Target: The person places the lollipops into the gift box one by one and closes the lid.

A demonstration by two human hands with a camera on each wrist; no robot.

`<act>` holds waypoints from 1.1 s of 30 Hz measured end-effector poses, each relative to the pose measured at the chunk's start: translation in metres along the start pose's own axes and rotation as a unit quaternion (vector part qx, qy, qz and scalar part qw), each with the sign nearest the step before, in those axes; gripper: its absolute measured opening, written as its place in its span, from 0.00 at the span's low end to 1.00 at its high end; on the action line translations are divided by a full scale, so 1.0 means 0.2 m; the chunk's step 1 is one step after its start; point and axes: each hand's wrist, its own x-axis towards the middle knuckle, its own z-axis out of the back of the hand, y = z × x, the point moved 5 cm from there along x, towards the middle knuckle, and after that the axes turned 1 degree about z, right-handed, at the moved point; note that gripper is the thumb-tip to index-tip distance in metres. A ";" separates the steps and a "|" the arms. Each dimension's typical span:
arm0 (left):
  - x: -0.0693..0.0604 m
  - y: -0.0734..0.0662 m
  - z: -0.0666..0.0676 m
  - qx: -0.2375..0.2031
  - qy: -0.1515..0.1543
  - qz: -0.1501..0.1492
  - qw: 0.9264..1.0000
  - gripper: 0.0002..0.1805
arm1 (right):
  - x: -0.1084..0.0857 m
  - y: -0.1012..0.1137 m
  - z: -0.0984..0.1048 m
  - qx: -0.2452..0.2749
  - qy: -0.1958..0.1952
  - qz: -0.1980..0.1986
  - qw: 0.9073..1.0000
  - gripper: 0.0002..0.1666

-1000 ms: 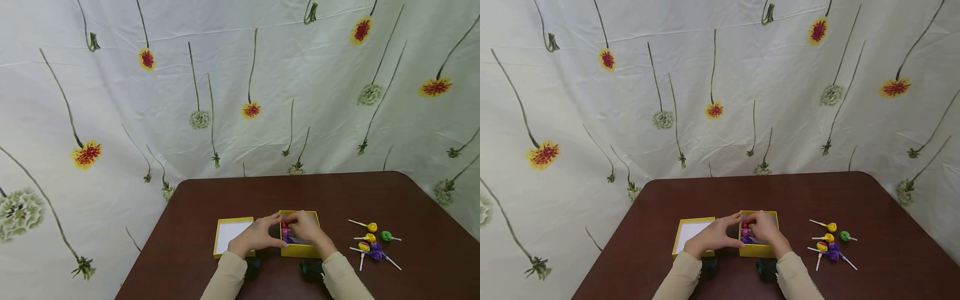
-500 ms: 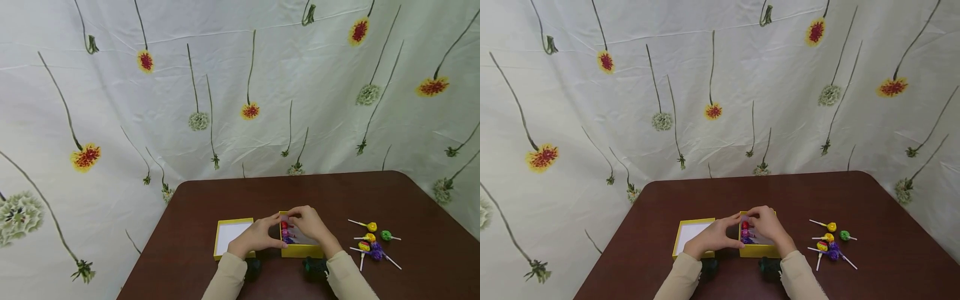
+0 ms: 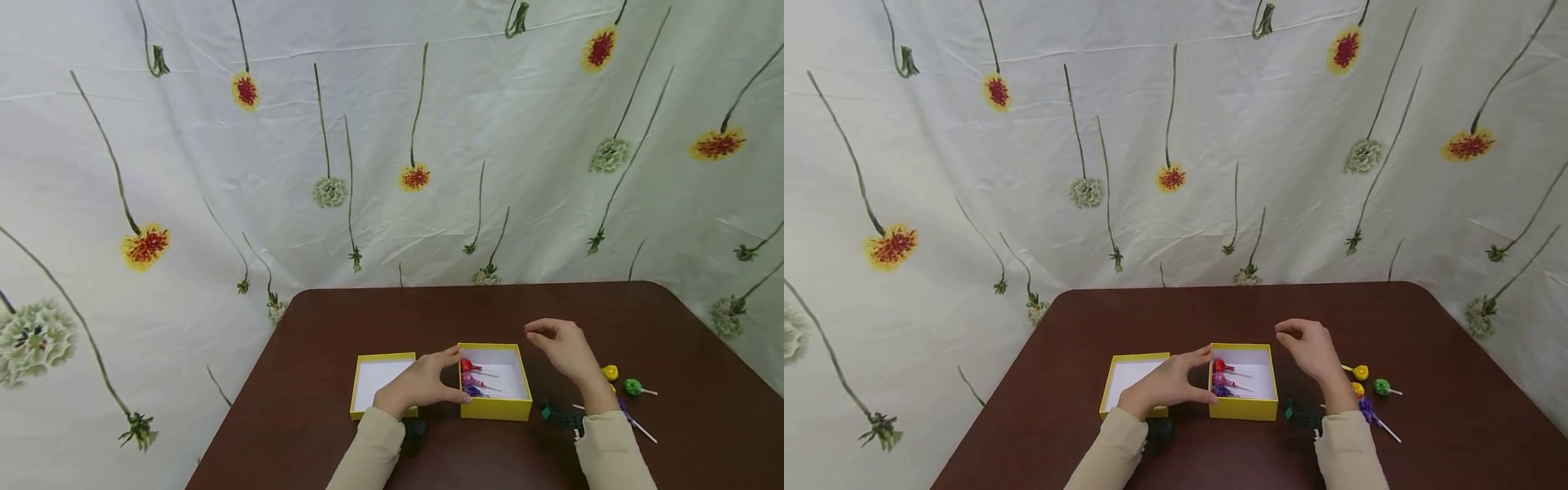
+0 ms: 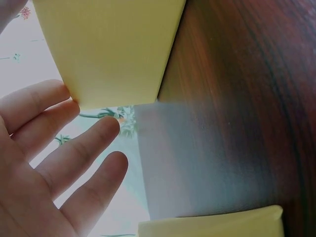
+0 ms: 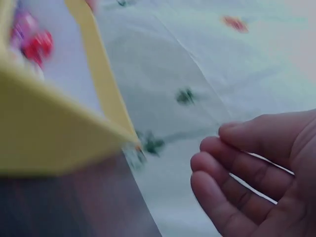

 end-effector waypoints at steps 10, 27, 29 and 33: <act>0.00 0.00 0.00 -0.001 0.001 0.002 1.000 0.47 | -0.06 -0.20 0.21 -0.040 -0.016 -0.035 0.998 0.19; 0.00 0.00 0.01 0.002 -0.005 0.007 1.000 0.47 | -0.15 -0.47 0.34 -0.082 -0.011 -0.116 0.990 0.23; 0.00 0.00 0.01 0.003 -0.004 0.007 1.000 0.47 | -0.15 -0.48 0.33 -0.081 -0.003 -0.117 0.990 0.24; 0.00 0.00 0.00 -0.001 -0.002 0.006 1.000 0.47 | -0.16 -0.50 0.31 -0.076 0.007 -0.134 0.988 0.26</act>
